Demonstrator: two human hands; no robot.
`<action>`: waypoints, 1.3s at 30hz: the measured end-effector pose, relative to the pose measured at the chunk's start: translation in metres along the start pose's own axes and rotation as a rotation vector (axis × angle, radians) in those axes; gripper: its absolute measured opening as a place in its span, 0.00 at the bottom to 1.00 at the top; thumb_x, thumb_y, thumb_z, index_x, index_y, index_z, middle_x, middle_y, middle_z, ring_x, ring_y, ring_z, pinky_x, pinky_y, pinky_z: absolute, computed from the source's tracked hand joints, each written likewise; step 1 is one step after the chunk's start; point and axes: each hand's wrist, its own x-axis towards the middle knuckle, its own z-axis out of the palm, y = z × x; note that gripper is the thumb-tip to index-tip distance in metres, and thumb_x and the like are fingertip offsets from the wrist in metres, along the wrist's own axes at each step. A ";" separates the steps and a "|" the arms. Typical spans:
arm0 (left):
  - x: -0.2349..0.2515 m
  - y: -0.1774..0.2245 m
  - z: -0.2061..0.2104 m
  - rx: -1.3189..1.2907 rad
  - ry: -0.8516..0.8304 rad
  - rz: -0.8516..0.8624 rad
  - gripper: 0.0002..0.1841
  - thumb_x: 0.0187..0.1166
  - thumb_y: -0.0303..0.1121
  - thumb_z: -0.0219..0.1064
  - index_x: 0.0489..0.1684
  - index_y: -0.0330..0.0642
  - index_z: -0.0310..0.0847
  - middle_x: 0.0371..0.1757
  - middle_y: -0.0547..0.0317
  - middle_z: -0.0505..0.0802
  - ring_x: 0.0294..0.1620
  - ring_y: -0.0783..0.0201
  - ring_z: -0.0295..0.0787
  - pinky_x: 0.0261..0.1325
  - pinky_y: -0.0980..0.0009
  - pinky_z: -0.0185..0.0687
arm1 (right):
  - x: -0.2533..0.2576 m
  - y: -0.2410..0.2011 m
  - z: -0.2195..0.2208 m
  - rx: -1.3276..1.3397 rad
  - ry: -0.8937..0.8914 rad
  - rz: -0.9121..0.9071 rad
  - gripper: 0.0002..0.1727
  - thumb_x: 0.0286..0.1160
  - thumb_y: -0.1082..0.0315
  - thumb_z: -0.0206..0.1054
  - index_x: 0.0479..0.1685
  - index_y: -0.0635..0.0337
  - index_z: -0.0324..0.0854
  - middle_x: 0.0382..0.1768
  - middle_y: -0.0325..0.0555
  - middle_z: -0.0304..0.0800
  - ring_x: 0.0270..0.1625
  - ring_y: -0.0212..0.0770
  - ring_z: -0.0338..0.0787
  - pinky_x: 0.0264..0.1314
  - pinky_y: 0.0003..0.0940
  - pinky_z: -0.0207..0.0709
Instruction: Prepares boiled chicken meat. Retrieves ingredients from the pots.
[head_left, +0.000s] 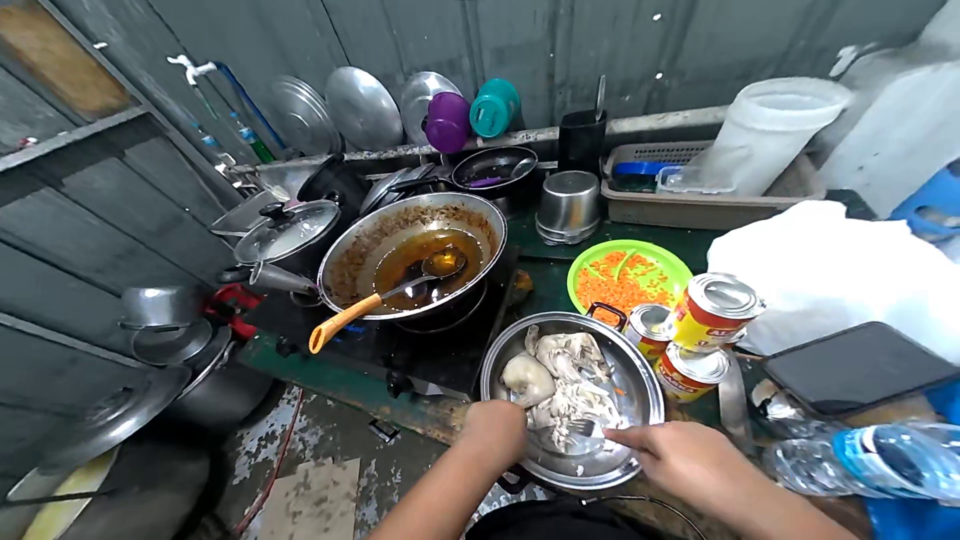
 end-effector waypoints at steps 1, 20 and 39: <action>0.002 0.000 0.001 0.002 0.006 -0.007 0.18 0.86 0.42 0.56 0.61 0.47 0.88 0.65 0.43 0.91 0.68 0.38 0.88 0.62 0.31 0.80 | 0.005 -0.007 0.007 -0.030 0.009 -0.016 0.28 0.86 0.63 0.53 0.82 0.27 0.77 0.60 0.57 0.94 0.65 0.65 0.90 0.68 0.70 0.74; 0.000 -0.001 -0.007 -0.009 0.010 -0.015 0.18 0.86 0.41 0.57 0.62 0.46 0.88 0.66 0.43 0.91 0.69 0.38 0.87 0.63 0.31 0.79 | 0.020 -0.010 0.015 -0.011 0.018 0.033 0.29 0.87 0.63 0.52 0.84 0.23 0.74 0.62 0.53 0.94 0.69 0.60 0.88 0.78 0.65 0.68; 0.020 0.003 -0.002 -0.017 -0.020 0.006 0.19 0.85 0.45 0.57 0.59 0.46 0.88 0.65 0.43 0.91 0.69 0.39 0.87 0.64 0.31 0.79 | 0.017 0.003 0.003 0.042 -0.001 0.054 0.28 0.87 0.63 0.52 0.82 0.24 0.76 0.68 0.50 0.91 0.72 0.60 0.86 0.78 0.66 0.68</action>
